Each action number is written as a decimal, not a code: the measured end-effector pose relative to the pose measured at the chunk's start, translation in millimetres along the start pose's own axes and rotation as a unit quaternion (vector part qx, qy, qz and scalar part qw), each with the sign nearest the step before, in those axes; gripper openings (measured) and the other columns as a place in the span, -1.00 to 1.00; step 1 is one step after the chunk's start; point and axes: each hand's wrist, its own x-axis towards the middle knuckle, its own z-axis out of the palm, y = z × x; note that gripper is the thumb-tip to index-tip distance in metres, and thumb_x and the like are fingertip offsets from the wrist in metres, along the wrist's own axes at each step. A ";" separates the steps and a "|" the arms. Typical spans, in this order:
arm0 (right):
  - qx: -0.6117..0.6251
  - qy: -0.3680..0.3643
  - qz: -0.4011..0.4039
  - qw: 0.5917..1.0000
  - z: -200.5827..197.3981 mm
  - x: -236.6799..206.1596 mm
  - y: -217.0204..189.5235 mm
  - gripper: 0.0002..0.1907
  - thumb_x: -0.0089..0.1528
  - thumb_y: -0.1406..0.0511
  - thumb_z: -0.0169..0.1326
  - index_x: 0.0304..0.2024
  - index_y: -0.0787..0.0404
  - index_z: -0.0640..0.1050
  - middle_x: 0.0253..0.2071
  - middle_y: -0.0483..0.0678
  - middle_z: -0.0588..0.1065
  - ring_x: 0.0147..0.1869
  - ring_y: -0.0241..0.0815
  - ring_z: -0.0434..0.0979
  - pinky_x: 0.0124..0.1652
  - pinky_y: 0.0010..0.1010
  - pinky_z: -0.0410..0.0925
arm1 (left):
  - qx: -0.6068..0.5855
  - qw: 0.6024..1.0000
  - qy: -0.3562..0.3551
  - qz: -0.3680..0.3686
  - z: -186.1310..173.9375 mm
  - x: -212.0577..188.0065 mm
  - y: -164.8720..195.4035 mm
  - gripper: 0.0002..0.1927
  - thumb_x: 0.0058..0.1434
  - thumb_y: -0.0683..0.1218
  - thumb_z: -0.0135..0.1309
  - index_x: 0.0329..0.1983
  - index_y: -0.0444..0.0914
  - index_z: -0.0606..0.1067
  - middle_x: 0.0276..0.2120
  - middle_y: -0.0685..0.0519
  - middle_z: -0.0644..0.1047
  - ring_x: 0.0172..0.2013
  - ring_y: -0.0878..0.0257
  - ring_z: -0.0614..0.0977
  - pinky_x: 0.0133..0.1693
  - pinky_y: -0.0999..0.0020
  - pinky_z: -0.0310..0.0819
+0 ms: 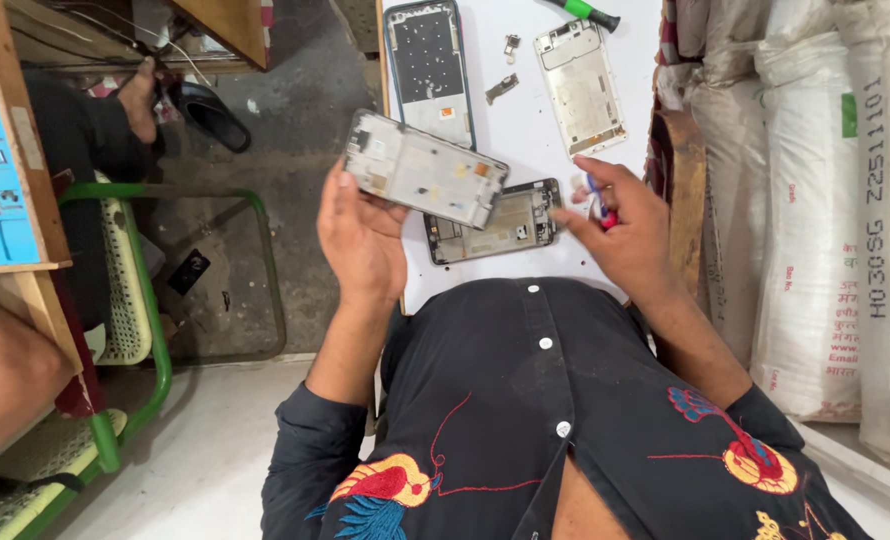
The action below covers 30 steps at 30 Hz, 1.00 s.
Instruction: The person disassembles a smartphone using a toothbrush and a screwdriver. They remove the back cover, unscrew internal components, and separate the battery and camera module. The person then handles another phone, removing its back cover and inspecting the internal components.
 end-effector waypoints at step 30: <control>-0.177 -0.184 -0.088 0.963 17.0 11.8 -13.2 0.01 -0.07 0.05 0.46 0.35 0.24 0.36 0.17 0.07 0.46 -0.23 -0.12 0.61 -0.21 -0.34 0.50 | 0.142 0.985 -0.064 -0.079 -19.8 -41.7 -10.9 -0.35 0.36 -0.37 -0.27 0.53 -0.28 0.02 0.45 -0.11 0.14 0.36 0.10 0.37 0.26 0.17 0.47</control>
